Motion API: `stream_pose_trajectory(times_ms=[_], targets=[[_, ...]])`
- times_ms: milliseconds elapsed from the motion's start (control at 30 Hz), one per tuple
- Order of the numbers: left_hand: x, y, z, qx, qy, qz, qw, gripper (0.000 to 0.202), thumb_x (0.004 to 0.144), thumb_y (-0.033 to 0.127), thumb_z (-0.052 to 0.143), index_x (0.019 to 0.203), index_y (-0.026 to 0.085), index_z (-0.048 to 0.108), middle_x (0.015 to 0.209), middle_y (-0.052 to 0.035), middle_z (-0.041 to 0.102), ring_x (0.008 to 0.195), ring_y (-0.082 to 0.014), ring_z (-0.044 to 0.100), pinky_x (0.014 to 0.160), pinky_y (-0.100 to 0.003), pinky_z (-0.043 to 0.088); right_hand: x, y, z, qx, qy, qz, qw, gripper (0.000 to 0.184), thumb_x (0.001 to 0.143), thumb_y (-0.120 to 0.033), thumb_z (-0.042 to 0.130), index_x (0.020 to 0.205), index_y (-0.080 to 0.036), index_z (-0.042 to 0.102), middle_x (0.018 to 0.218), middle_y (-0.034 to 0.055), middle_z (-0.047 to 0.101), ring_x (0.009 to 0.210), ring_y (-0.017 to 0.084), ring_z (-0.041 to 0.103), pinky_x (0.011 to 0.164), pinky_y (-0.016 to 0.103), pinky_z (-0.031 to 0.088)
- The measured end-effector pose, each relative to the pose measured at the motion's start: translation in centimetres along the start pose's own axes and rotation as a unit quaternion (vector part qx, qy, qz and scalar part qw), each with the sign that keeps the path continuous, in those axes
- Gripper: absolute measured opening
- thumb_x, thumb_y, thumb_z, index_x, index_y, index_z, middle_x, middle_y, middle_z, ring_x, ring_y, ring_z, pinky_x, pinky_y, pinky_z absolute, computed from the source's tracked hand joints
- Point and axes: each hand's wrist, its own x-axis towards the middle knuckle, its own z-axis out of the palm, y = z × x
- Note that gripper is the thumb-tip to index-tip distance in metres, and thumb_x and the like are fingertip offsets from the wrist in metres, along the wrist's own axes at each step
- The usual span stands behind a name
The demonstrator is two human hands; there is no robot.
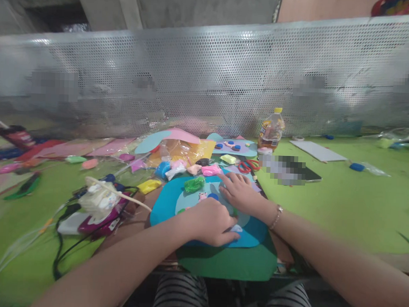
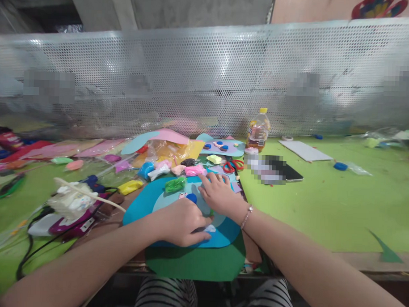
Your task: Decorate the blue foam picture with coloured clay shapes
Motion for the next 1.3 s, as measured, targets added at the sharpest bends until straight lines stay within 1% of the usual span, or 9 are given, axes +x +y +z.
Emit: stream_pose_trajectory(times_ms=[167,367,533,733,933,1100,1300], targets=[[0.02,0.05,-0.08,0.014,-0.019,-0.004,1.000,0.039,0.087,0.049,0.043,0.085,0.018,0.066,0.058,-0.0059,0.064,0.053,-0.0212,0.059,0.044,-0.029,0.029,-0.18,-0.48,-0.31,-0.001,-0.006,-0.029,1.000,0.047,0.097,-0.036,0.026,0.137,-0.014,0.038,0.120,0.0160,0.050,0.106,0.028,0.046,0.090,0.047,0.036],[0.02,-0.12,0.16,0.032,-0.012,0.005,0.999,0.039,0.088,0.049,0.042,0.090,0.018,0.066,0.058,-0.0060,0.063,0.053,-0.0223,0.058,0.044,-0.029,0.031,-0.27,-0.55,-0.35,-0.011,0.009,-0.075,0.997,0.049,0.097,-0.040,0.027,0.137,-0.015,0.038,0.122,0.0172,0.050,0.108,0.028,0.045,0.090,0.048,0.036],[0.01,-0.22,0.27,0.039,0.004,0.011,0.999,0.039,0.087,0.048,0.043,0.091,0.018,0.066,0.056,-0.0055,0.062,0.051,-0.0226,0.057,0.042,-0.030,0.029,-0.25,-0.70,-0.19,-0.014,0.004,-0.068,0.998,0.050,0.097,-0.040,0.026,0.139,-0.014,0.036,0.123,0.0166,0.050,0.112,0.029,0.043,0.093,0.048,0.034],[-0.02,-0.25,0.50,0.026,0.034,0.015,0.999,0.038,0.086,0.049,0.046,0.083,0.017,0.066,0.054,-0.0055,0.061,0.048,-0.0207,0.055,0.041,-0.029,0.027,-0.30,-0.75,-0.03,-0.014,-0.001,-0.065,0.998,0.051,0.097,-0.040,0.024,0.140,-0.014,0.034,0.125,0.0169,0.049,0.114,0.029,0.043,0.096,0.049,0.031],[-0.01,-0.27,0.48,0.028,0.023,0.016,0.999,0.039,0.087,0.049,0.044,0.082,0.018,0.066,0.055,-0.0054,0.061,0.049,-0.0205,0.055,0.042,-0.029,0.027,-0.28,-0.82,-0.15,-0.013,-0.006,-0.065,0.998,0.051,0.098,-0.040,0.023,0.140,-0.014,0.033,0.125,0.0168,0.049,0.118,0.029,0.041,0.099,0.049,0.028],[-0.01,-0.23,0.49,0.018,0.029,0.014,0.999,0.038,0.085,0.049,0.048,0.076,0.016,0.066,0.053,-0.0055,0.060,0.048,-0.0193,0.054,0.043,-0.029,0.030,-0.33,-0.92,-0.18,-0.025,0.006,-0.068,0.997,0.052,0.097,-0.041,0.025,0.142,-0.014,0.031,0.128,0.0177,0.048,0.120,0.030,0.040,0.099,0.050,0.028],[-0.02,-0.23,0.40,0.016,0.022,0.014,1.000,0.038,0.086,0.048,0.047,0.080,0.017,0.067,0.055,-0.0059,0.061,0.049,-0.0203,0.055,0.044,-0.029,0.030,-0.33,-0.89,-0.21,-0.034,0.012,-0.072,0.997,0.055,0.097,-0.042,0.024,0.143,-0.013,0.029,0.128,0.0181,0.047,0.118,0.030,0.041,0.099,0.052,0.028]])
